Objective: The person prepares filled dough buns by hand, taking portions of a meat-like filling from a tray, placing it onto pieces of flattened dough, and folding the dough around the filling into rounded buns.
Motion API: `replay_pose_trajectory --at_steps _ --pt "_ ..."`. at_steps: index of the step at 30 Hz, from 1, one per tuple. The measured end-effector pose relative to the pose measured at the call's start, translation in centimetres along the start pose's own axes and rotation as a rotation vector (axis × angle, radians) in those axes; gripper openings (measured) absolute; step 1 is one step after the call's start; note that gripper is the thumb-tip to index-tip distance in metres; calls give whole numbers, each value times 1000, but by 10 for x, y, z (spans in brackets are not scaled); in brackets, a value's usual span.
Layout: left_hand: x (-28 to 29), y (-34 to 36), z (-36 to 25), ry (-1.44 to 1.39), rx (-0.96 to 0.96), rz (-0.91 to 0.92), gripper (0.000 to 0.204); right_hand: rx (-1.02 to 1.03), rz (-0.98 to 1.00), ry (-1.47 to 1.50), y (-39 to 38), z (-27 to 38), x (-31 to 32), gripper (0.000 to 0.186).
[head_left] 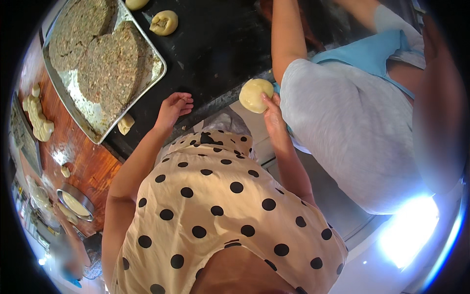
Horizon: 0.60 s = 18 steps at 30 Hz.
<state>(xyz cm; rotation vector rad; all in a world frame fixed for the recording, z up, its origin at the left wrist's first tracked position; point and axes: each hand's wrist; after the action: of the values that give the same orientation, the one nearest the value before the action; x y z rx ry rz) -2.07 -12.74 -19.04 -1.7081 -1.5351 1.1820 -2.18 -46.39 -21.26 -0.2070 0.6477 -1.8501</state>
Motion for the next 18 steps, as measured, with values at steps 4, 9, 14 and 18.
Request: replay_pose_trajectory --at_steps 4,9,14,18 --pt "0 -1 4 -28 -18 -4 26 74 -31 65 3 11 -28 36" --pt "7 -15 8 -64 -44 -24 26 13 -51 90 13 7 -35 38" --pt "15 -26 18 -87 -43 -74 25 92 -115 -38 15 -3 -24 49" --pt "17 -27 24 -95 -54 -43 25 234 -206 -132 16 10 -37 59"
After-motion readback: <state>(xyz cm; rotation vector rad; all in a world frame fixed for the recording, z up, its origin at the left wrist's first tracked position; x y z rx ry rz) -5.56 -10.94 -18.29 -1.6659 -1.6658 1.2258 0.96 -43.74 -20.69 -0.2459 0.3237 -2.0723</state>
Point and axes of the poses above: each hand's wrist, its own y-axis towards the middle knuckle, its own x-axis out of the back of the hand, z = x × y, and after that the axes turned 6 degrees about x, right-handed
